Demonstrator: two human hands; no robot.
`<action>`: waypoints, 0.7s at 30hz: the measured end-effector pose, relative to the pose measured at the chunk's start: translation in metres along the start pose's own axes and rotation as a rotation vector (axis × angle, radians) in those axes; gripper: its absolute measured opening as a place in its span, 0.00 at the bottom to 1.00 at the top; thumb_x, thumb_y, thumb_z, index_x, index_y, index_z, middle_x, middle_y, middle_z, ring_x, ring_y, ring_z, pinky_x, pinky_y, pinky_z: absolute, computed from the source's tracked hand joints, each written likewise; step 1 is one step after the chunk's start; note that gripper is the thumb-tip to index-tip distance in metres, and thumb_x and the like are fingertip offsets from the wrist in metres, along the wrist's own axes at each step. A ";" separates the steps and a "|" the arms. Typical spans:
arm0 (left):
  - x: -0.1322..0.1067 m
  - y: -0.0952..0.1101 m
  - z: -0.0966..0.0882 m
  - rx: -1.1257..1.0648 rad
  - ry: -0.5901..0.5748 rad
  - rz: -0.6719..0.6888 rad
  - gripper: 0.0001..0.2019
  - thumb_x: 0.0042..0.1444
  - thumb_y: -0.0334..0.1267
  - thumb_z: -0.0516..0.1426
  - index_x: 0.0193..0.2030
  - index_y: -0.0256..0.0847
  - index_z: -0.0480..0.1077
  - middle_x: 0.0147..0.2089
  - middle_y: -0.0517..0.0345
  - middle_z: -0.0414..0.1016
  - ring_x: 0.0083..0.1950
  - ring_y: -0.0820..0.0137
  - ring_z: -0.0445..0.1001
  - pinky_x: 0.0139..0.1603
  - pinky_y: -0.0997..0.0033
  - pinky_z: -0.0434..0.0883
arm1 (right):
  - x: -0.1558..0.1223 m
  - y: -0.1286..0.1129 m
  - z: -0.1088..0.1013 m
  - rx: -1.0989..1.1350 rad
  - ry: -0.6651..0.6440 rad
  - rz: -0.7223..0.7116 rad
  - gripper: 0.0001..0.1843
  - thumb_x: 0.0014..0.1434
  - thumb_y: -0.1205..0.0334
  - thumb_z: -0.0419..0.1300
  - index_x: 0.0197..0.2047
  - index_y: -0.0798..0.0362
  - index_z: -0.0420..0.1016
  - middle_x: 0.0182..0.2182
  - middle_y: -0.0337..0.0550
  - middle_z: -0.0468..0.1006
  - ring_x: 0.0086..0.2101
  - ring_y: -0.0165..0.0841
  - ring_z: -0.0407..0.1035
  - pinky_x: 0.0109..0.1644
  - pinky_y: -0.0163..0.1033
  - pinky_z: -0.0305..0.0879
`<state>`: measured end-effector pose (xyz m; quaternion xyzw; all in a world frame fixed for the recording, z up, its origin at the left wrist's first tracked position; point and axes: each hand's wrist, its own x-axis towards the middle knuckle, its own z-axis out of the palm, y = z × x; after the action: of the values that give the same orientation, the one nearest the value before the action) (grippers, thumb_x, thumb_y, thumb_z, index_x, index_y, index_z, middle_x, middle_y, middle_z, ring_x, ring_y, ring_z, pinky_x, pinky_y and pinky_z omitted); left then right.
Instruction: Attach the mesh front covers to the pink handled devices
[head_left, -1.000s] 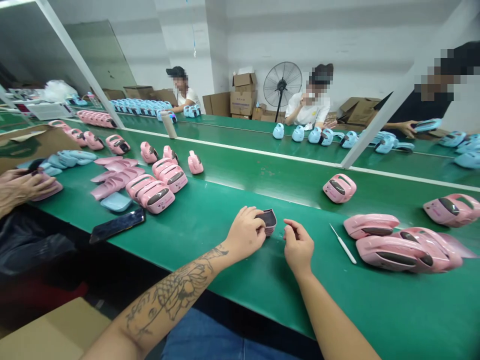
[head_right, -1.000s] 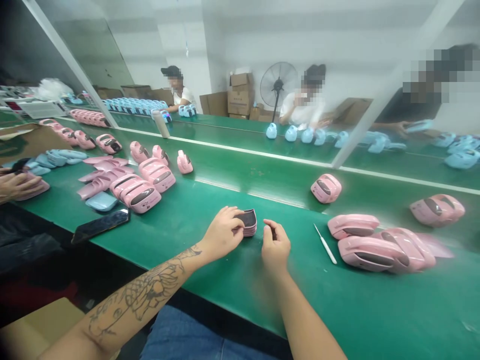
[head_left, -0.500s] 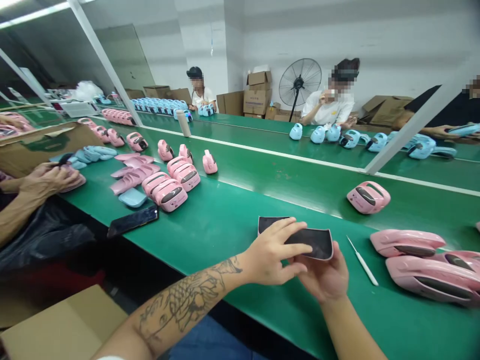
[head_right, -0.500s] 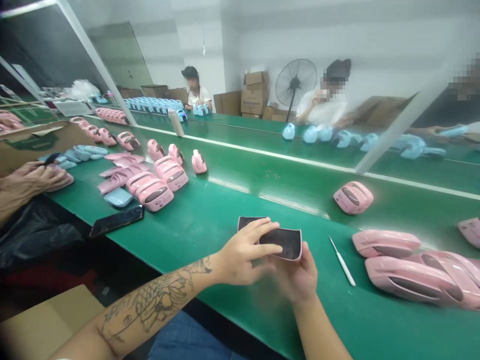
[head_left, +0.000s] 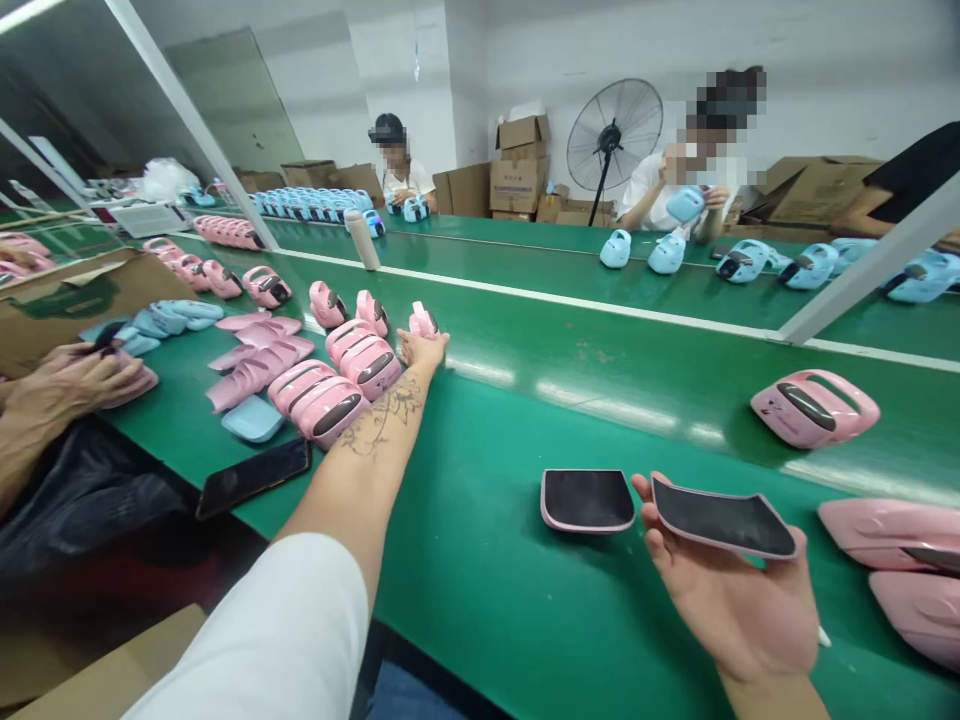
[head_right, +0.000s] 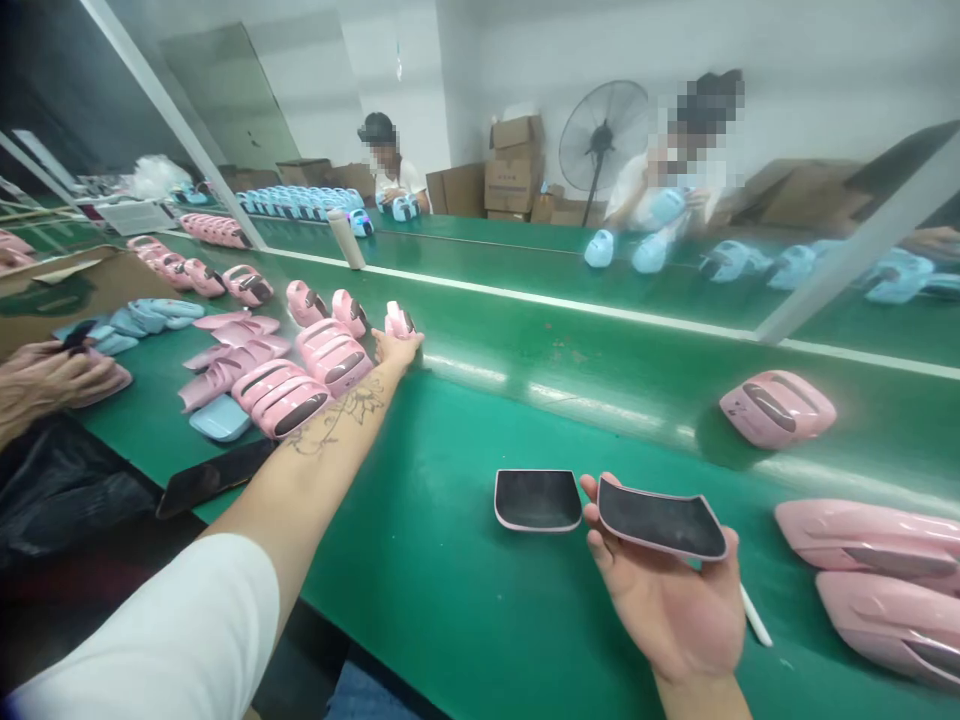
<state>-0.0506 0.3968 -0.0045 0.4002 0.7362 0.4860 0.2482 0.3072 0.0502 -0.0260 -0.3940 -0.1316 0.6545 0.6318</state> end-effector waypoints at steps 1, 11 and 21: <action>0.005 0.002 0.002 -0.017 -0.023 -0.010 0.49 0.54 0.38 0.71 0.74 0.21 0.50 0.77 0.19 0.52 0.80 0.41 0.52 0.79 0.38 0.47 | 0.002 -0.001 -0.002 -0.010 0.013 -0.025 0.52 0.58 0.18 0.47 0.66 0.50 0.77 0.71 0.59 0.69 0.62 0.55 0.73 0.75 0.62 0.60; -0.083 0.005 -0.041 -1.015 -0.540 -0.061 0.28 0.74 0.59 0.46 0.67 0.44 0.67 0.69 0.52 0.72 0.72 0.49 0.69 0.67 0.35 0.69 | 0.001 -0.021 0.009 0.002 -0.063 -0.207 0.45 0.60 0.24 0.48 0.63 0.48 0.78 0.67 0.54 0.74 0.61 0.54 0.73 0.69 0.64 0.65; -0.280 -0.066 -0.161 -1.233 -0.947 -0.419 0.41 0.59 0.60 0.65 0.75 0.48 0.61 0.70 0.40 0.73 0.66 0.38 0.75 0.60 0.33 0.76 | -0.059 -0.040 -0.018 -0.130 0.127 -0.369 0.29 0.63 0.34 0.57 0.51 0.47 0.83 0.55 0.49 0.83 0.53 0.51 0.79 0.55 0.57 0.76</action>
<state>-0.0390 0.0671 -0.0062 0.2082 0.2119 0.5269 0.7963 0.3420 -0.0038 0.0096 -0.4435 -0.2036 0.4917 0.7212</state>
